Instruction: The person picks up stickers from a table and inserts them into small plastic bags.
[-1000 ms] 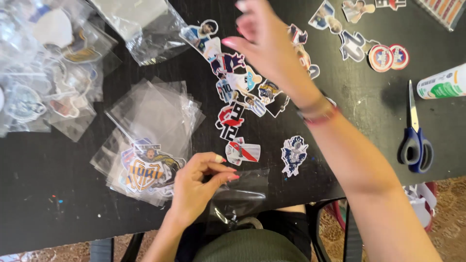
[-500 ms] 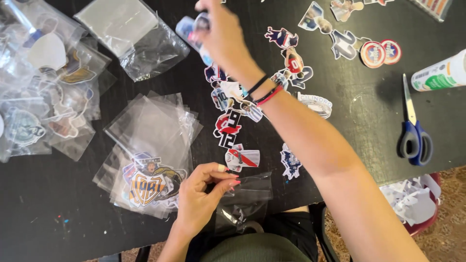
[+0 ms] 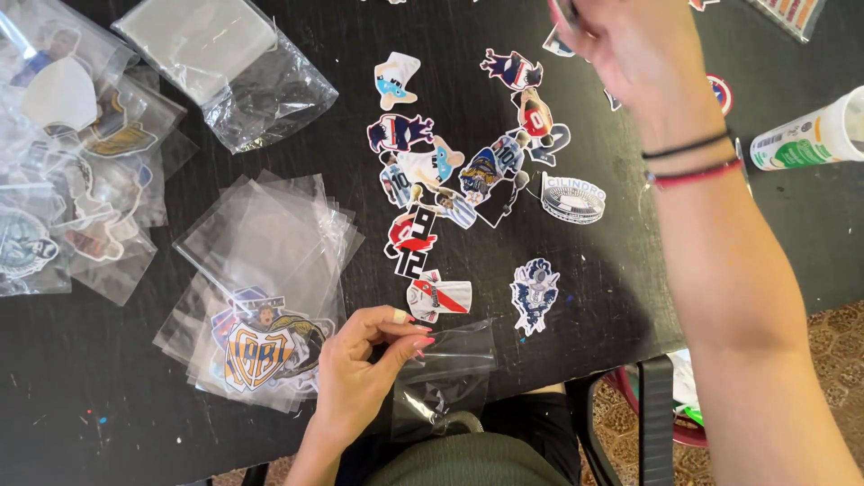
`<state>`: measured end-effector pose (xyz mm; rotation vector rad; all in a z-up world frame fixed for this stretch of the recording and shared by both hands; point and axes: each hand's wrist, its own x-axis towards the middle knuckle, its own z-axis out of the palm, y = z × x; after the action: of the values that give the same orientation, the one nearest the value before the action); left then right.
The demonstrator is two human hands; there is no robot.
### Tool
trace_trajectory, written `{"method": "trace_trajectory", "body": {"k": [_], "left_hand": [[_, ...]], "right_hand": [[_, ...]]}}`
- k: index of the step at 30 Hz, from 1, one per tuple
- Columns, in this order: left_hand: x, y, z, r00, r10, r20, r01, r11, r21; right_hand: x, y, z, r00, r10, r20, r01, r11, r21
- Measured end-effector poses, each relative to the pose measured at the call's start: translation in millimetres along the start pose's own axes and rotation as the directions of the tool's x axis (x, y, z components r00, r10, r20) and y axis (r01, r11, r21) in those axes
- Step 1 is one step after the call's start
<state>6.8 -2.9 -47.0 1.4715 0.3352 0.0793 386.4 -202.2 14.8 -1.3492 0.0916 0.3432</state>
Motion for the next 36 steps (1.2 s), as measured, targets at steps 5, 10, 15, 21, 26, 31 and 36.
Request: {"method": "trace_trajectory", "body": {"k": [5, 10, 15, 21, 26, 31, 36], "left_hand": [[-1, -1, -1, 0.999, -0.024, -0.030, 0.022, 0.998, -0.052], [3, 0, 2, 0.998, -0.052, -0.021, 0.052, 0.999, -0.010], [4, 1, 2, 0.998, -0.058, -0.020, 0.059, 0.998, 0.037], [8, -1, 1, 0.985, -0.170, -0.031, 0.172, 0.983, 0.067], [9, -1, 2, 0.992, -0.122, -0.014, 0.123, 0.984, 0.128], [9, 1, 2, 0.993, -0.118, -0.002, 0.118, 0.989, 0.089], [9, 3, 1, 0.992, -0.127, 0.001, 0.126, 0.987, 0.103]], "right_hand": [[-53, 4, -36, 0.966, -0.257, -0.037, 0.189, 0.792, -0.581], [-83, 20, -57, 0.968, -0.251, -0.023, 0.115, 0.519, -0.847], [-82, 44, -63, 0.889, -0.417, 0.188, 0.300, 0.222, -0.928], [-88, 81, -21, 0.652, -0.263, 0.711, 0.758, 0.257, -0.599], [-89, 96, -15, 0.700, -0.124, 0.704, 0.714, 0.151, -0.683], [-96, 81, 0, 0.820, -0.161, 0.549, 0.534, 0.560, -0.633], [-92, 69, -10, 0.901, -0.257, 0.349, 0.382, 0.852, -0.357]]}}
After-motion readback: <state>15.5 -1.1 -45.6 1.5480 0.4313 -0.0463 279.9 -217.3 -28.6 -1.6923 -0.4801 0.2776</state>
